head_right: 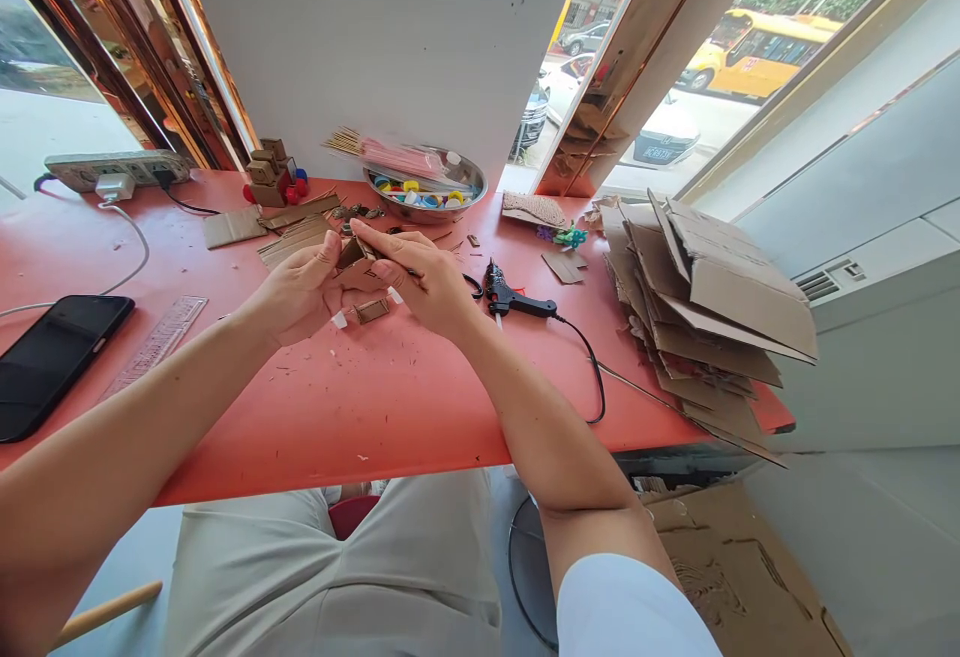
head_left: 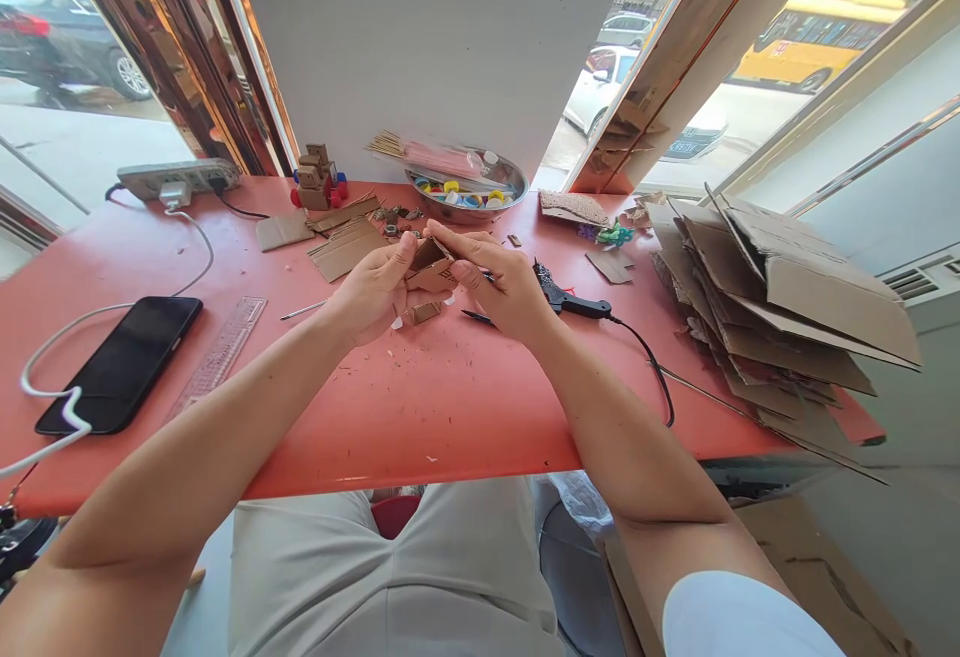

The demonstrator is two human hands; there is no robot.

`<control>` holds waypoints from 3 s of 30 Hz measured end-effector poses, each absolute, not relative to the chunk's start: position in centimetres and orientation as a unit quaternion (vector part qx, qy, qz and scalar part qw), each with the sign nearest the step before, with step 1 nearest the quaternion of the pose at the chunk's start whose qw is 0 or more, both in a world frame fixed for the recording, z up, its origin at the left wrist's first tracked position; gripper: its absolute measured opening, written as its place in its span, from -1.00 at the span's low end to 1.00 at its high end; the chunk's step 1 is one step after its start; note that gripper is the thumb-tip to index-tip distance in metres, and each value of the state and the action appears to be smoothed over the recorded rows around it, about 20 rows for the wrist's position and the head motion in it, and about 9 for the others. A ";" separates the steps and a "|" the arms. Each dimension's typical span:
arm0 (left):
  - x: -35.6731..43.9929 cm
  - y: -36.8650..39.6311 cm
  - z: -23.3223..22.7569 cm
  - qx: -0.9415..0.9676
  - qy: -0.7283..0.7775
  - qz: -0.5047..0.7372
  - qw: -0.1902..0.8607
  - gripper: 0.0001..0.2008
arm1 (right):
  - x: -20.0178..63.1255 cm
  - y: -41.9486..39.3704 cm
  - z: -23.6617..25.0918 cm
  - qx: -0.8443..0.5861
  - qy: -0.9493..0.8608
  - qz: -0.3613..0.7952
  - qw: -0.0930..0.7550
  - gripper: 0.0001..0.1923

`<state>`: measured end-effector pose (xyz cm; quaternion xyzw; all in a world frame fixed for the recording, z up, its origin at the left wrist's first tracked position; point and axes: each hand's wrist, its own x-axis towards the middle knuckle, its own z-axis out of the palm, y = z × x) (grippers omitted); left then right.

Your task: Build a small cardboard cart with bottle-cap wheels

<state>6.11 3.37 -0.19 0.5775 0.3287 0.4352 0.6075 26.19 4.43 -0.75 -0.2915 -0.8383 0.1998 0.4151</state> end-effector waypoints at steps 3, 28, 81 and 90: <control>6.3 3.3 -0.3 0.575 0.330 0.434 0.610 -0.36 | 26.4 4.4 -0.4 -0.311 -0.818 0.267 0.404 -0.42; 6.4 3.3 -0.9 0.612 0.313 0.452 0.569 -0.33 | 25.6 3.5 -0.1 -0.329 -0.812 0.268 0.401 -0.47; 5.6 4.4 -2.2 0.695 0.386 0.591 0.139 -0.84 | 21.9 2.5 -2.4 -0.290 -0.585 0.608 0.452 -0.34; 4.5 5.1 -1.7 0.731 0.496 0.362 0.298 -0.65 | 26.2 5.8 -1.1 -0.376 -0.618 0.459 0.517 -0.52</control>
